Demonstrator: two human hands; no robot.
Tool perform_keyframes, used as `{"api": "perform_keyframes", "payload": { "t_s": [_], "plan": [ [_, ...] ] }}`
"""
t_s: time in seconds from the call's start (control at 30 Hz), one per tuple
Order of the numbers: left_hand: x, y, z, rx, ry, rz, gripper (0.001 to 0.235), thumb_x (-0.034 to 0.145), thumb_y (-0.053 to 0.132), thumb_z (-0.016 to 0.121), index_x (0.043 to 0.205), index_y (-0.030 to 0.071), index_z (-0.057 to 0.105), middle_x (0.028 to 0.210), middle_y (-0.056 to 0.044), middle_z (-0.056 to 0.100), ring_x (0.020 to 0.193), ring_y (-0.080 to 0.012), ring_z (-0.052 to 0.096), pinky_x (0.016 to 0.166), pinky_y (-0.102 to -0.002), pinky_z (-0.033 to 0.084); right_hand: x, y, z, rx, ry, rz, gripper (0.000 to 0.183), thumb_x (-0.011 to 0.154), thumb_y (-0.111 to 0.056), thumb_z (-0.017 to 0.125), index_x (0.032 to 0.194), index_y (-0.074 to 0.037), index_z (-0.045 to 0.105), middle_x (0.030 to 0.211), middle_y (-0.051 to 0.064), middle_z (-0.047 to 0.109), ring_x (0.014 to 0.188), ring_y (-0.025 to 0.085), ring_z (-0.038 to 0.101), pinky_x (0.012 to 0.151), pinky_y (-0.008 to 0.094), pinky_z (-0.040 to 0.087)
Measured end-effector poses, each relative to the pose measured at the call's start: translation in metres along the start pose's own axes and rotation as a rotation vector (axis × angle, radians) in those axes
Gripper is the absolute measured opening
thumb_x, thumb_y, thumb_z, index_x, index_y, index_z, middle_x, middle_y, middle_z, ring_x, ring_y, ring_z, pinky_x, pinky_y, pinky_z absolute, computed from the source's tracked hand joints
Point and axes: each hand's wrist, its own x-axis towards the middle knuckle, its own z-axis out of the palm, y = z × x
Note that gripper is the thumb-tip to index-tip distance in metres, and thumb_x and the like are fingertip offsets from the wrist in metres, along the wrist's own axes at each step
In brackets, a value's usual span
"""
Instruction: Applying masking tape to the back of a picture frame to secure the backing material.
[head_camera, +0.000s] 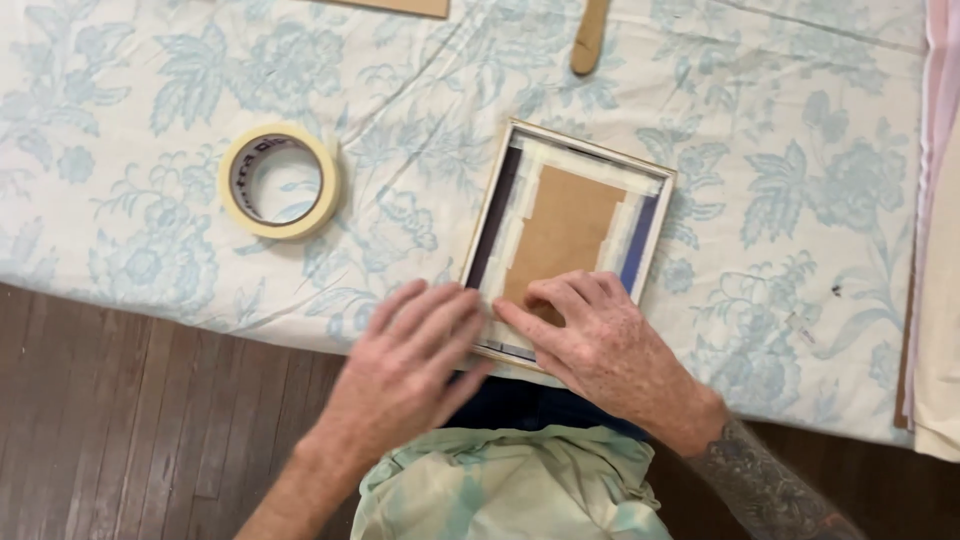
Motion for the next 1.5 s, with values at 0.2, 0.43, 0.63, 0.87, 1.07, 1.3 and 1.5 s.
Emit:
{"api": "perform_keyframes", "payload": {
  "t_s": [0.2,0.43,0.63,0.87,1.07,1.3,1.5],
  "plan": [
    [0.005,0.003,-0.005,-0.042,0.118,-0.029,0.036,0.098,0.026,0.074,0.124,0.002,0.069,0.130,-0.009,0.067,0.124,-0.0264,0.061,0.109,-0.051,0.045,-0.001,0.001,-0.002,-0.129,-0.127,-0.111,0.049,0.086,-0.021,0.079,0.132,-0.011,0.066,0.114,0.008,0.066,0.104,0.022,0.062,0.094,0.047,0.054],
    [-0.001,0.000,0.003,-0.137,0.182,-0.023,0.037,0.097,0.026,0.078,0.124,0.001,0.070,0.130,-0.011,0.069,0.124,-0.0284,0.063,0.103,-0.045,0.052,0.048,0.011,-0.024,0.555,-0.431,0.312,0.020,0.101,-0.031,0.059,0.103,-0.013,0.068,0.092,0.002,0.072,0.074,0.013,0.066,0.069,0.028,0.055],
    [-0.002,-0.001,0.001,-0.124,0.217,-0.001,0.032,0.100,0.023,0.075,0.121,-0.001,0.069,0.127,-0.013,0.069,0.122,-0.0293,0.063,0.099,-0.045,0.053,0.058,0.011,-0.014,0.398,-0.516,0.335,0.024,0.102,-0.032,0.059,0.107,-0.013,0.073,0.089,0.002,0.067,0.071,0.014,0.063,0.068,0.027,0.055],
    [-0.002,-0.002,0.002,-0.134,0.237,0.016,0.031,0.102,0.022,0.073,0.120,-0.002,0.069,0.128,-0.014,0.069,0.124,-0.0303,0.063,0.104,-0.045,0.051,0.054,0.024,-0.006,0.308,-0.421,0.324,0.019,0.101,-0.026,0.062,0.104,-0.010,0.073,0.091,0.005,0.070,0.076,0.016,0.068,0.070,0.028,0.058],
    [-0.006,0.001,0.008,-0.204,0.320,0.047,0.018,0.102,0.013,0.074,0.102,-0.003,0.066,0.106,-0.016,0.063,0.120,-0.0364,0.065,0.107,-0.050,0.053,0.049,0.009,-0.007,0.508,-0.494,0.386,0.017,0.100,-0.027,0.062,0.102,-0.015,0.073,0.090,0.002,0.074,0.072,0.010,0.070,0.065,0.021,0.059],
    [-0.005,-0.001,0.006,-0.147,0.327,0.071,0.015,0.103,0.013,0.071,0.099,-0.001,0.067,0.096,-0.012,0.065,0.117,-0.0347,0.067,0.105,-0.050,0.054,0.060,0.008,-0.005,0.444,-0.511,0.360,0.017,0.098,-0.028,0.066,0.103,-0.016,0.077,0.087,0.001,0.080,0.070,0.008,0.076,0.065,0.020,0.061],
    [-0.001,0.002,-0.001,-0.128,0.308,0.049,0.011,0.105,0.009,0.063,0.105,-0.001,0.066,0.095,-0.011,0.059,0.116,-0.0327,0.067,0.105,-0.049,0.053,0.065,0.026,-0.005,0.371,-0.485,0.486,0.016,0.100,-0.027,0.062,0.105,-0.017,0.073,0.092,0.003,0.078,0.079,0.012,0.076,0.072,0.027,0.063]
  ]
}}
